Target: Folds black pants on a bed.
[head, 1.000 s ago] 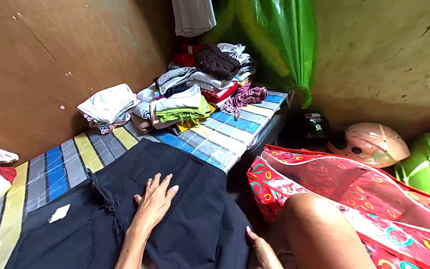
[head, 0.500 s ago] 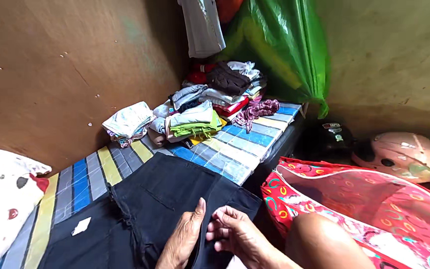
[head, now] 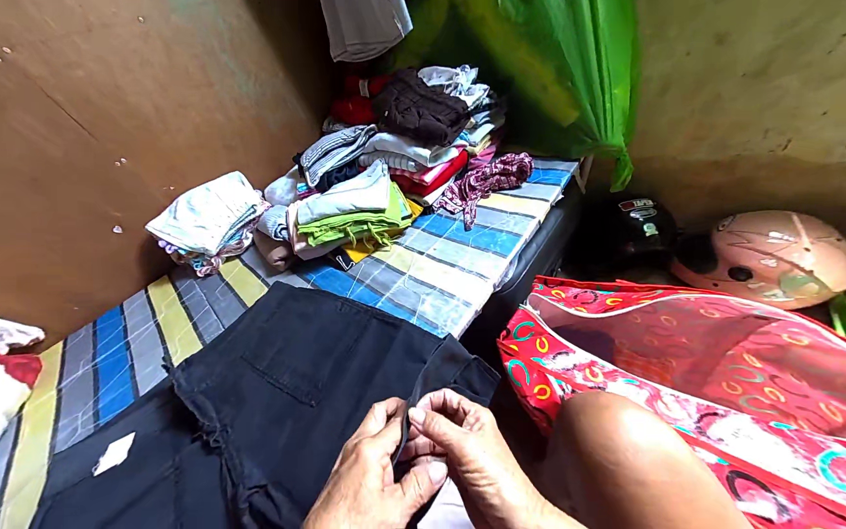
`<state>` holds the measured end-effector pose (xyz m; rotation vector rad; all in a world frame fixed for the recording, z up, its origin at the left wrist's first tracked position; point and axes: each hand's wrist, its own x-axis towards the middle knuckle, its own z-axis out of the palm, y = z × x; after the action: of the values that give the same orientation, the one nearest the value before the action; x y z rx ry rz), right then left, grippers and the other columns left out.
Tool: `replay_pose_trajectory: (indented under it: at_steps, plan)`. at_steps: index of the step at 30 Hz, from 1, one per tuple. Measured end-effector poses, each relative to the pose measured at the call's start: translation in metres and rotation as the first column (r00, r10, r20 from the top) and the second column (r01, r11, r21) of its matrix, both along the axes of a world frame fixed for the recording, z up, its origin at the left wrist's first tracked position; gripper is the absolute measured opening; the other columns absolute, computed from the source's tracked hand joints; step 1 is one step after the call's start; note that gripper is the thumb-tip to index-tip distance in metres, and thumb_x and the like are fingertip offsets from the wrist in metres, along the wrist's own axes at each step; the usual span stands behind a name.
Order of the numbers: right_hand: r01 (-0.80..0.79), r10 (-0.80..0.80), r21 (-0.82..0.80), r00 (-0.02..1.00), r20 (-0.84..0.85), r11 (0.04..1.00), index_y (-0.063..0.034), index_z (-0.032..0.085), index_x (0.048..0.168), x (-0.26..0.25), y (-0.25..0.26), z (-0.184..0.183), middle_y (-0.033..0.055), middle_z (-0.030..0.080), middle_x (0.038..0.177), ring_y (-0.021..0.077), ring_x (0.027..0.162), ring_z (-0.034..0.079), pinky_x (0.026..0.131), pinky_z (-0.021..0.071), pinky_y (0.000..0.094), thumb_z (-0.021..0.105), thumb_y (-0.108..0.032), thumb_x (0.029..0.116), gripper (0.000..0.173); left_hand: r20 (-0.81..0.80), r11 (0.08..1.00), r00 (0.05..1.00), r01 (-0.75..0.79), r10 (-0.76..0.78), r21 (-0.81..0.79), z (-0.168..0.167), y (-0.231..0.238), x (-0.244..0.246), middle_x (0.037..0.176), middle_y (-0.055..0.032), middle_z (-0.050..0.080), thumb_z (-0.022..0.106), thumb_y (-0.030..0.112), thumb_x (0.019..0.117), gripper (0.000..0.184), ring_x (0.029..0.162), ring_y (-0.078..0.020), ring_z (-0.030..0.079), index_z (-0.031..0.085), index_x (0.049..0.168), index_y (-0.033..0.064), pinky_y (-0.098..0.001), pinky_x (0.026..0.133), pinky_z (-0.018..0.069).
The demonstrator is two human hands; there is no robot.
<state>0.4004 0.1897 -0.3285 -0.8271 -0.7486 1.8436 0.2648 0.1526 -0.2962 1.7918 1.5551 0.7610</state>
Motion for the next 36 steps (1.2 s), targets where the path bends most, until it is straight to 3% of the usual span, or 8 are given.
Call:
replay_pose_trajectory:
  at_steps: [5, 7, 11, 17, 20, 23, 28, 36]
  plan:
    - [-0.071, 0.076, -0.081, 0.995, 0.058, 0.994, -0.0058, 0.055, 0.090, 0.003, 0.002, 0.007, 0.0004, 0.064, 0.069, 0.0084, 0.057, 0.065, 0.055, 0.0572, 0.0236, 0.064, 0.000, 0.0955, 0.012, -0.085, 1.000, 0.996, -0.015, 0.015, 0.001, 0.005, -0.004, 0.009, 0.133, -0.0258, 0.057, 0.081, 0.025, 0.0804, 0.048, 0.115, -0.0261, 0.061, 0.071, 0.112, -0.0089, -0.0350, 0.097, 0.0511]
    - [-0.067, 0.069, -0.093, 0.997, 0.019, 0.993, -0.0062, 0.056, 0.090, 0.005, 0.003, 0.006, -0.0002, 0.065, 0.068, 0.0072, 0.056, 0.065, 0.055, 0.0567, 0.0227, 0.060, 0.001, 0.0968, 0.011, -0.076, 1.000, 0.997, -0.012, 0.013, 0.006, 0.003, -0.004, 0.009, 0.135, -0.0268, 0.056, 0.080, 0.036, 0.0807, 0.064, 0.118, -0.0287, 0.061, 0.066, 0.122, -0.0116, -0.0373, 0.100, 0.0503]
    - [-0.023, 0.020, -0.042, 0.998, -0.065, 0.999, -0.0076, 0.062, 0.087, 0.002, 0.000, 0.002, -0.0048, 0.063, 0.067, 0.0010, 0.057, 0.060, 0.056, 0.0517, 0.0168, 0.055, 0.001, 0.0968, 0.014, -0.017, 0.998, 0.999, -0.033, 0.034, 0.053, -0.001, 0.000, 0.001, 0.133, -0.0211, 0.064, 0.058, 0.056, 0.0933, 0.076, 0.121, -0.0214, 0.062, 0.063, 0.131, -0.0091, -0.0345, 0.104, 0.0478]
    - [-0.029, 0.028, -0.009, 0.997, -0.072, 1.000, -0.0054, 0.060, 0.090, 0.000, -0.004, -0.002, -0.0016, 0.068, 0.072, 0.0057, 0.062, 0.067, 0.062, 0.0582, 0.0223, 0.054, 0.005, 0.0976, 0.014, 0.083, 0.988, 0.989, -0.127, 0.119, 0.090, -0.010, 0.005, -0.007, 0.105, -0.0040, 0.075, 0.061, 0.025, 0.0968, 0.029, 0.097, -0.0010, 0.068, 0.078, 0.104, 0.0018, -0.0198, 0.088, 0.0542]
    - [-0.008, 0.005, -0.036, 0.998, -0.064, 0.999, -0.0100, 0.053, 0.085, 0.002, -0.006, -0.001, -0.0036, 0.062, 0.067, 0.0043, 0.055, 0.062, 0.055, 0.0553, 0.0217, 0.048, 0.005, 0.0912, 0.017, -0.080, 0.958, 0.966, -0.228, 0.244, 0.171, -0.010, 0.006, -0.015, 0.079, 0.0002, 0.071, 0.059, 0.020, 0.0958, 0.029, 0.072, -0.0026, 0.063, 0.075, 0.077, 0.0053, -0.0260, 0.069, 0.0497]
    - [0.044, -0.044, -0.032, 0.999, 0.003, 0.999, -0.0111, 0.061, 0.087, 0.008, -0.012, 0.003, -0.0058, 0.065, 0.071, 0.0009, 0.061, 0.063, 0.056, 0.0530, 0.0195, 0.044, 0.003, 0.0850, 0.022, -0.147, 0.911, 0.916, -0.332, 0.374, 0.245, -0.006, 0.008, -0.025, 0.064, 0.0055, 0.059, 0.059, 0.021, 0.0935, 0.034, 0.060, -0.0002, 0.052, 0.065, 0.062, 0.0093, -0.0248, 0.058, 0.0414]
    - [0.058, -0.057, -0.057, 0.998, 0.007, 0.997, -0.0142, 0.063, 0.079, 0.016, -0.020, 0.005, -0.0049, 0.069, 0.070, 0.0024, 0.063, 0.067, 0.057, 0.0557, 0.0217, 0.040, 0.000, 0.0856, 0.028, -0.007, 0.840, 0.888, -0.433, 0.460, 0.328, 0.000, 0.006, -0.042, 0.060, 0.0153, 0.053, 0.058, 0.018, 0.0880, 0.032, 0.056, 0.0089, 0.047, 0.059, 0.056, 0.0180, -0.0150, 0.053, 0.0373]
    - [0.069, -0.065, 0.020, 0.987, -0.147, 0.997, -0.0182, 0.068, 0.069, 0.023, -0.018, 0.002, -0.0064, 0.068, 0.067, -0.0002, 0.062, 0.065, 0.055, 0.0521, 0.0202, 0.044, -0.005, 0.0817, 0.031, 0.209, 0.815, 0.861, -0.506, 0.463, 0.282, 0.009, 0.000, -0.044, 0.055, 0.0169, 0.053, 0.055, 0.007, 0.0864, 0.034, 0.051, 0.0086, 0.049, 0.059, 0.056, 0.0222, -0.0125, 0.049, 0.0403]
